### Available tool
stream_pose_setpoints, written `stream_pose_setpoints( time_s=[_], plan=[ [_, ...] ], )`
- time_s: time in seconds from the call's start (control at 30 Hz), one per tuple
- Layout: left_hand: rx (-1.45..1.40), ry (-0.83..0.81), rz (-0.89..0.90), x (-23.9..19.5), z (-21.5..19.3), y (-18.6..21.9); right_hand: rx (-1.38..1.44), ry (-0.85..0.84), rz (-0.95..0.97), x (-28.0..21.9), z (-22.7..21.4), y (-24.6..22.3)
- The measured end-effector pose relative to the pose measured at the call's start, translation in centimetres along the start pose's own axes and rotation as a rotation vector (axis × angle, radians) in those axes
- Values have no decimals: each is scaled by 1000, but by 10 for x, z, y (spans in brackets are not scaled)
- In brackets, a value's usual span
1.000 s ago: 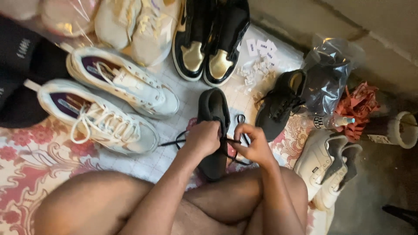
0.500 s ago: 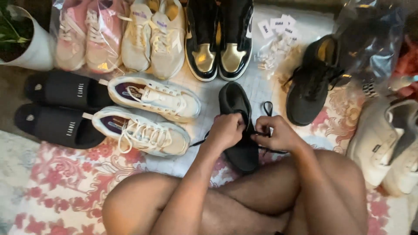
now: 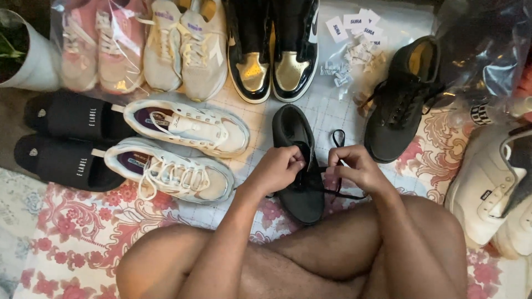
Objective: The person sits on a patterned rug surrounded by various shoes and laces a black shoe. They thread the laces through the eyelets and pull them tight to secure the shoe.
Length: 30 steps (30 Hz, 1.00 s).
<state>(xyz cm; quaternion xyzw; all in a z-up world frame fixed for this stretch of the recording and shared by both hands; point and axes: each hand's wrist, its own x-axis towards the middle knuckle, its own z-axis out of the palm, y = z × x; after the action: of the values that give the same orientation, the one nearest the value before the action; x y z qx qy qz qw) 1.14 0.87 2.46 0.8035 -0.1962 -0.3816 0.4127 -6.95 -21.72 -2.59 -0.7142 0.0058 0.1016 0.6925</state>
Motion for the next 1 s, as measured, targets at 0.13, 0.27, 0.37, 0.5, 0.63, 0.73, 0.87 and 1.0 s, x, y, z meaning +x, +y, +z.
stream_pose_setpoints(
  time_s=[0.13,0.27,0.37,0.5,0.63,0.73,0.87,1.0],
  plan=[
    [-40,-6,-1,3,0,-3,159,5,-144,4,-2,-2],
    [-97,-27,0,-1,-10,7,277,-19,-194,4,-3,-10],
    [-33,-38,-10,-1,-11,5,373,-81,-222,5,-2,-9],
    [45,-46,-1,1,-10,-4,393,-106,-229,4,-2,0],
    [70,-42,7,-1,-12,-4,475,-134,-234,7,-3,9],
    [96,-47,6,1,-14,-5,490,-117,-219,9,-7,19],
    [143,-77,-1,1,-16,-7,504,-84,-185,9,-8,32],
    [137,-44,7,-5,-17,-9,494,-104,-161,5,1,21]
  ],
)
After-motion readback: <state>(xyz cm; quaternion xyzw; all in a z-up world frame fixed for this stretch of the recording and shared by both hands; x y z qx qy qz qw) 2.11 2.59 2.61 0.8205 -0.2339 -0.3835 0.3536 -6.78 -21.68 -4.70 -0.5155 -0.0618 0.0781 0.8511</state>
